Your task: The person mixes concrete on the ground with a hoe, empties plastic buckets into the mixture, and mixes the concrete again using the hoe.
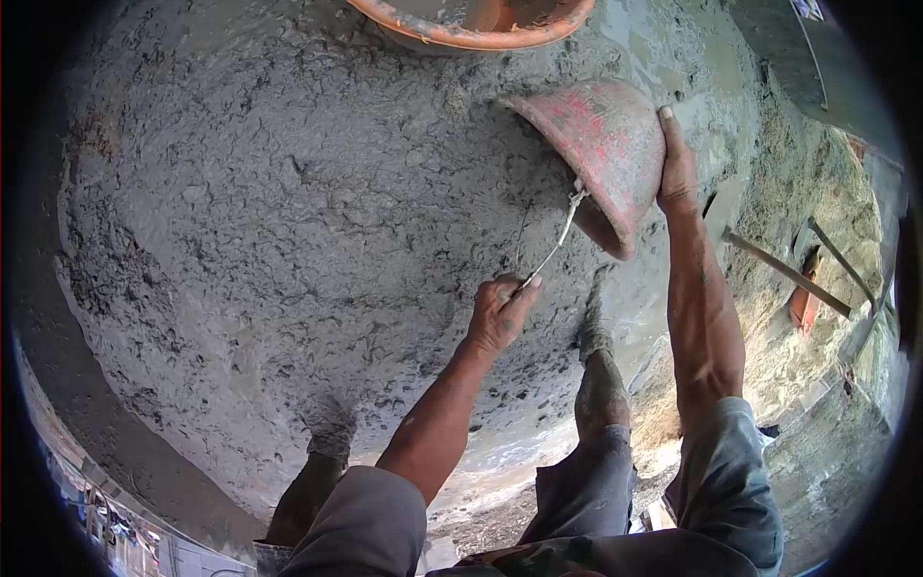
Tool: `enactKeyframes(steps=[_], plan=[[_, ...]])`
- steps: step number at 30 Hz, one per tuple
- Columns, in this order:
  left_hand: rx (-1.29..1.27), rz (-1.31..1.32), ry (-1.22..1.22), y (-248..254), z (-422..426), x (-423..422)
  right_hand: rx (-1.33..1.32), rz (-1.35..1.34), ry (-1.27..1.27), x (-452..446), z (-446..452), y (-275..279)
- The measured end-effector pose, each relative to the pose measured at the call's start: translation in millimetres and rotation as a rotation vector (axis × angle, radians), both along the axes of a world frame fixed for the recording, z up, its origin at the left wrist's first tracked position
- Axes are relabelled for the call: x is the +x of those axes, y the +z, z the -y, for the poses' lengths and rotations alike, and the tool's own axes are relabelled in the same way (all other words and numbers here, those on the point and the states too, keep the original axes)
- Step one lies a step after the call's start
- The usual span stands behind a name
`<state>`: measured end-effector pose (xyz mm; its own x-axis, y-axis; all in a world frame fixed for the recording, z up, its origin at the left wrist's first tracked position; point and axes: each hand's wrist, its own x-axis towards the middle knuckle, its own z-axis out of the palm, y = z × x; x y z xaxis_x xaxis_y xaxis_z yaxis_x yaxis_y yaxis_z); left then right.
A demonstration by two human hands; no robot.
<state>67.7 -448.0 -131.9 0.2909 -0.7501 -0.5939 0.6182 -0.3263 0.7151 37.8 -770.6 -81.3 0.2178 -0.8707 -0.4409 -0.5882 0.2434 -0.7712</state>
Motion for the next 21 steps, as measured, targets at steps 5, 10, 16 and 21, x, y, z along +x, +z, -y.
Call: enactKeyframes(steps=[5,10,16,21], plan=[[0.180,-0.138,0.124,39.9,-123.6,-12.8,0.101,-0.232,0.205,53.2,-126.9,11.0],[0.429,-0.349,0.356,99.1,-265.2,-33.6,0.330,-0.304,0.439,70.3,-273.0,-16.4],[0.779,0.287,0.026,219.9,-221.8,40.8,0.722,-0.414,0.187,9.0,-372.6,-80.9],[0.727,0.489,-0.179,301.4,-129.3,54.4,1.457,0.678,-0.253,-5.5,-408.3,-20.0]])
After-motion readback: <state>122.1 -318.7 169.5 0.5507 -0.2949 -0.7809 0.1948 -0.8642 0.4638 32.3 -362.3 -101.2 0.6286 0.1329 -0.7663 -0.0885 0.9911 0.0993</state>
